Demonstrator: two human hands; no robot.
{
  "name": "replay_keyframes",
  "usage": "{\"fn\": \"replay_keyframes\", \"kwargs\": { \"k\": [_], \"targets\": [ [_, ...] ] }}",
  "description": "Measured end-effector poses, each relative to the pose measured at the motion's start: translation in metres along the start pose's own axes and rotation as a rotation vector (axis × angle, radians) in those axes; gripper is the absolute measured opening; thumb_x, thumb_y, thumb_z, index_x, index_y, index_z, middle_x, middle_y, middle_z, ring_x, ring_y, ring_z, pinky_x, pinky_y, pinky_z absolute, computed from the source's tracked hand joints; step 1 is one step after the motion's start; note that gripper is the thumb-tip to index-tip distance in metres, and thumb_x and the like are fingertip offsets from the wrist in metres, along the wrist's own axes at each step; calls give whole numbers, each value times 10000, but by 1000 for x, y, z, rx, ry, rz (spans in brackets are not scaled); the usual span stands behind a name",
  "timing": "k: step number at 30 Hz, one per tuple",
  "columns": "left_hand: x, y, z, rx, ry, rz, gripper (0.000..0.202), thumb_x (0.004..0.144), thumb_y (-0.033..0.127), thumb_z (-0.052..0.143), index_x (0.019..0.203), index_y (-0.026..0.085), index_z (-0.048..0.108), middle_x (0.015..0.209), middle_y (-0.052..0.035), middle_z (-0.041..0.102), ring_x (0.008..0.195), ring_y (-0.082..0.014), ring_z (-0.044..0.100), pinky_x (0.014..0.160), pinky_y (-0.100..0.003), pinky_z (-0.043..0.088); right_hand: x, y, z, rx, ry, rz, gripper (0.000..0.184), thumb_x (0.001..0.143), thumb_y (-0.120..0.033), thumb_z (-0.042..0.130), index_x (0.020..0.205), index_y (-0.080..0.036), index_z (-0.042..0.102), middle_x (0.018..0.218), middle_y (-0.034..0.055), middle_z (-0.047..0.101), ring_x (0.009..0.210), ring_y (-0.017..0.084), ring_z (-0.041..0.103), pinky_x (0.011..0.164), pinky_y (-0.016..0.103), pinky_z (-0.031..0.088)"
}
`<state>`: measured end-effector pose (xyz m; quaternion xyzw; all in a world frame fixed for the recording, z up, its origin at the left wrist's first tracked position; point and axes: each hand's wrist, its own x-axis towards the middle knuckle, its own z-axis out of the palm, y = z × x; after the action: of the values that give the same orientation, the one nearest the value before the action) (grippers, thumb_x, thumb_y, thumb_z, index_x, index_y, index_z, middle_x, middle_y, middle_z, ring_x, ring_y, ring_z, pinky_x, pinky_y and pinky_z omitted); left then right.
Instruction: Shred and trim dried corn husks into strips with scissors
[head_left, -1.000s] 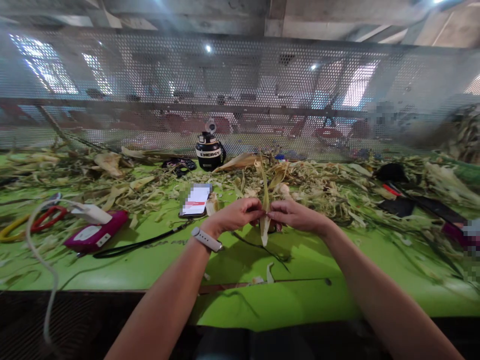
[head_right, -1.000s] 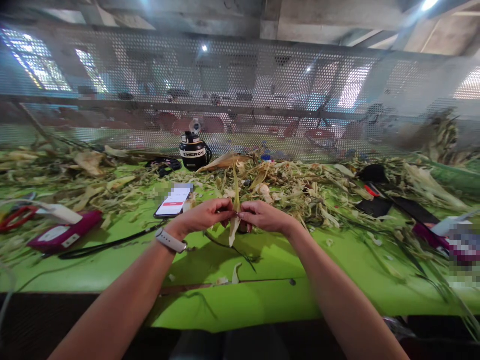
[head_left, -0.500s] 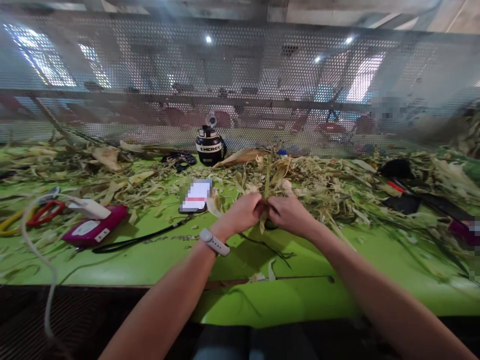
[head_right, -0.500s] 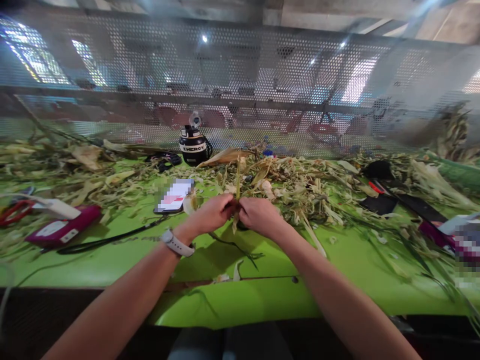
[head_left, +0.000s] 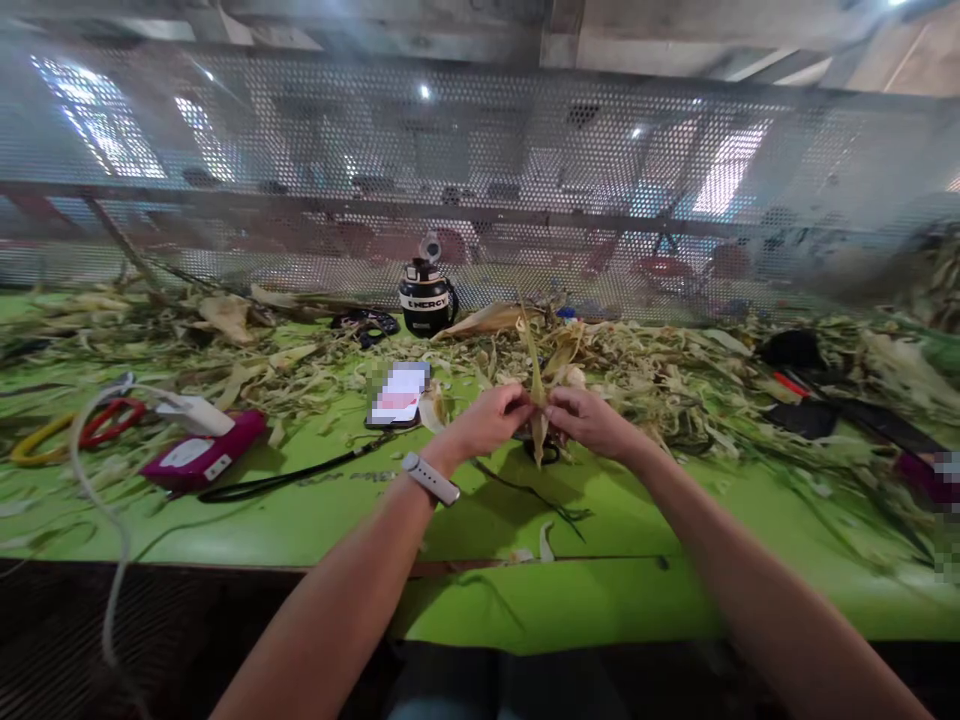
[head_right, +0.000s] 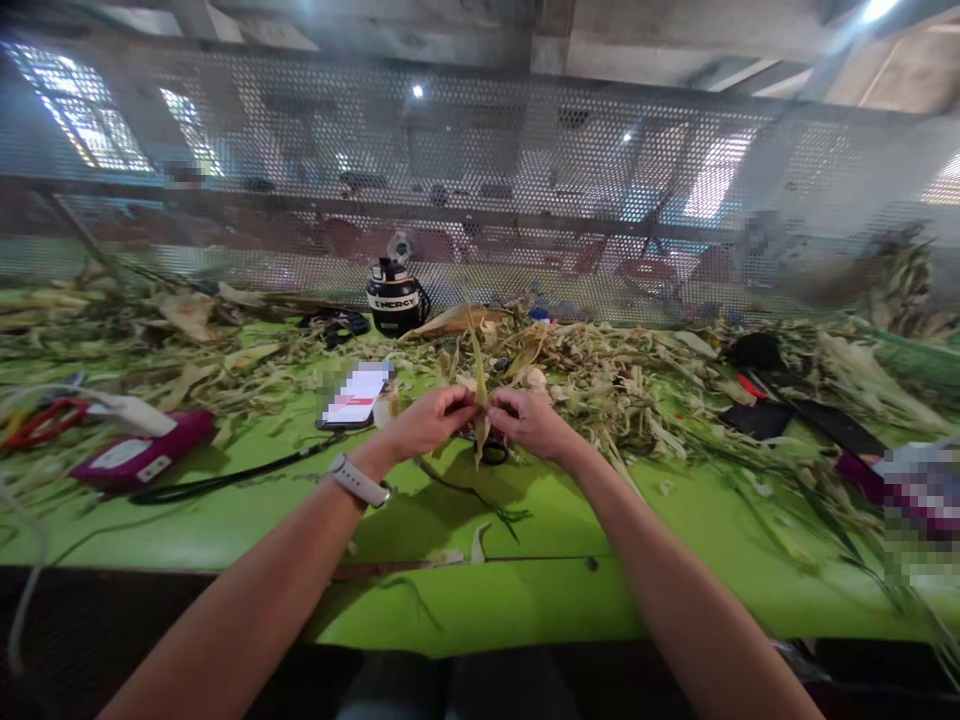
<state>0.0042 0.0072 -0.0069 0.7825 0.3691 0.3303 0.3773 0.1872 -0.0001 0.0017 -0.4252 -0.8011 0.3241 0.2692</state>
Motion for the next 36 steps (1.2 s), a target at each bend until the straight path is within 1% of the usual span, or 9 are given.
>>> {"fn": "replay_keyframes", "kwargs": {
  "k": [5, 9, 12, 16, 20, 24, 29, 32, 36],
  "targets": [
    [0, 0, 1, 65, -17, 28, 147, 806, 262, 481, 757, 144, 554, 689, -7, 556, 640, -126, 484, 611, -243, 396, -1, -2, -1, 38, -70, 32, 213, 815, -332, 411, 655, -193, 424, 565, -31, 479, 493, 99, 479, 488, 213, 368],
    [-2, 1, 8, 331, 37, 38, 126, 811, 226, 464, 753, 159, 554, 720, -35, 591, 661, -152, 521, 602, -256, 384, 0, -1, 5, -322, 49, -3, 177, 751, -243, 455, 591, -192, 402, 520, -30, 457, 490, 98, 415, 490, 220, 262],
    [-5, 4, 15, 544, 91, 30, 134, 823, 215, 433, 768, 165, 545, 756, -64, 600, 686, -183, 548, 609, -279, 379, 0, -3, 14, -645, 157, -13, 122, 730, -218, 471, 615, -178, 474, 568, 13, 539, 526, 119, 433, 509, 250, 205],
    [-8, 6, 19, 674, 182, 5, 158, 836, 195, 384, 831, 160, 538, 838, -98, 608, 728, -212, 569, 626, -303, 382, 0, -8, 21, -802, 279, 31, 155, 767, -241, 442, 676, -168, 544, 653, 67, 624, 565, 147, 497, 519, 270, 202],
    [-4, 4, 14, 460, 234, -18, 130, 821, 198, 433, 773, 168, 551, 760, -58, 612, 700, -180, 555, 631, -280, 382, 2, -7, 16, -519, 289, 28, 185, 753, -243, 448, 582, -180, 479, 554, 19, 563, 525, 126, 491, 506, 240, 268],
    [0, 3, 7, -13, 215, -25, 105, 779, 237, 521, 744, 163, 588, 687, -15, 598, 651, -139, 525, 617, -249, 386, 4, 1, 7, -77, 271, 125, 168, 740, -250, 444, 587, -185, 469, 528, -10, 558, 452, 106, 513, 471, 214, 371],
    [-2, 3, 4, -554, 201, -42, 166, 732, 296, 613, 854, 183, 620, 796, 4, 609, 736, -105, 529, 692, -217, 397, 4, 4, 3, 47, 332, 108, 149, 720, -230, 475, 589, -176, 520, 529, -16, 562, 437, 94, 507, 443, 206, 405],
    [-2, 4, 5, -609, 211, -44, 168, 725, 325, 631, 818, 187, 610, 772, 15, 586, 720, -96, 509, 677, -211, 388, 3, 0, 5, 122, 310, 34, 153, 725, -246, 488, 596, -176, 532, 529, -25, 549, 441, 86, 495, 427, 194, 396],
    [0, 3, 9, -481, 246, -31, 225, 703, 382, 657, 749, 169, 601, 686, 22, 553, 655, -96, 472, 624, -222, 376, 3, -4, 8, 232, 351, 48, 141, 733, -286, 498, 646, -177, 525, 534, -30, 548, 434, 90, 492, 429, 207, 402]
  ]
}}
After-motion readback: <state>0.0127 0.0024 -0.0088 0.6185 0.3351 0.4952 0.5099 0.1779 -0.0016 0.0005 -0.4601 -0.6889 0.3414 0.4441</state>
